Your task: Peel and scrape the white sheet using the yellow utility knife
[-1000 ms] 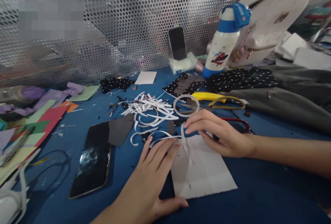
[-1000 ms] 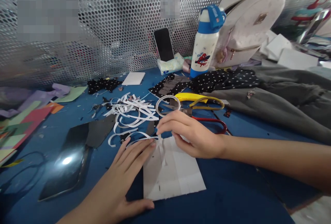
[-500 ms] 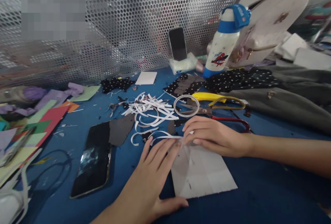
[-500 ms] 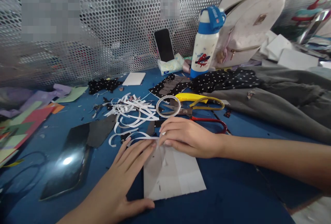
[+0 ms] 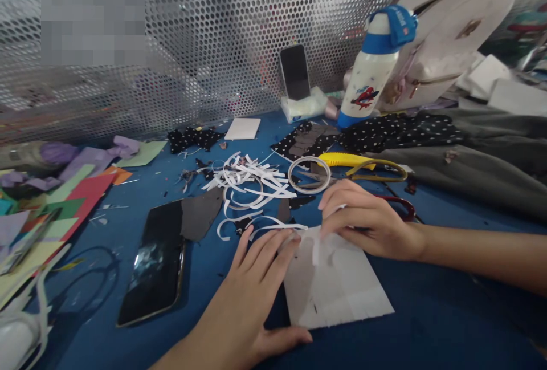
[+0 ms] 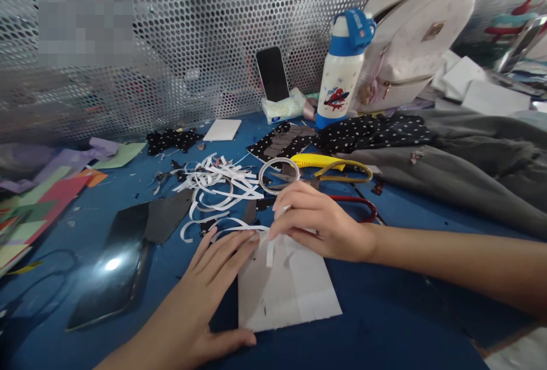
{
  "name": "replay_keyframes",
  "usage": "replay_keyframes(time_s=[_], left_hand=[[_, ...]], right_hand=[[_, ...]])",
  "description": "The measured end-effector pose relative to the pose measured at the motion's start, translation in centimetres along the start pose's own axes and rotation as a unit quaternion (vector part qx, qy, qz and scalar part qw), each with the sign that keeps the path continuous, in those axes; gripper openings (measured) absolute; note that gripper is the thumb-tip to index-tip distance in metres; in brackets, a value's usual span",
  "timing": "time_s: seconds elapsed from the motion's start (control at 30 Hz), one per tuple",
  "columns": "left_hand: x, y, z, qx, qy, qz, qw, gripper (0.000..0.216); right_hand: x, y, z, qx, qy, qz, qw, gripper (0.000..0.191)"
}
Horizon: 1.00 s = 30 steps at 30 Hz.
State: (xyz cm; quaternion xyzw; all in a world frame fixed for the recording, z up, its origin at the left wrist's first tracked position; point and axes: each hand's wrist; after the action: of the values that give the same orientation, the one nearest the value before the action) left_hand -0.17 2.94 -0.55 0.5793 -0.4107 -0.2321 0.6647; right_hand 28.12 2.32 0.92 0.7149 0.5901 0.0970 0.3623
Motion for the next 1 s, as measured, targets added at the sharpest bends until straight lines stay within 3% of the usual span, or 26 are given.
replay_keyframes(time_s=[0.1, 0.27, 0.4, 0.5, 0.77, 1.0], left_hand=[[0.02, 0.10, -0.05, 0.000, 0.003, 0.001, 1.000, 0.100], [-0.04, 0.01, -0.09, 0.009, -0.001, -0.002, 1.000, 0.102], [-0.16, -0.22, 0.04, 0.012, -0.006, -0.013, 1.000, 0.103], [-0.19, -0.24, 0.09, 0.010, -0.010, -0.021, 1.000, 0.103], [-0.07, -0.12, 0.01, 0.009, -0.004, -0.016, 1.000, 0.103], [-0.08, -0.15, 0.03, 0.015, -0.010, -0.021, 1.000, 0.103]], right_hand=[[-0.10, 0.04, 0.01, 0.009, -0.055, 0.034, 0.998, 0.030], [-0.08, -0.10, 0.20, -0.064, -0.112, 0.017, 0.992, 0.068], [0.14, -0.35, 0.25, -0.133, -0.120, 0.019, 0.984, 0.049], [0.25, -0.44, 0.06, -0.092, -0.141, 0.053, 0.984, 0.037], [-0.09, -0.21, -0.05, -0.041, -0.118, -0.023, 0.992, 0.032], [0.28, -0.71, 0.38, -0.096, -0.155, 0.012, 0.983, 0.029]])
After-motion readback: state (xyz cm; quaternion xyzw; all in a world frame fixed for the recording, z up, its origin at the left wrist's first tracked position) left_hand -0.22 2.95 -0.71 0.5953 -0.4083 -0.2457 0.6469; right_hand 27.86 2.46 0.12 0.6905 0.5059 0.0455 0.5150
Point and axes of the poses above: each hand's wrist, its own z-axis away from the middle knuckle, its own y-axis out of the back of the hand, x = y × z, and after that the axes turned 10 degrees about y, right-handed
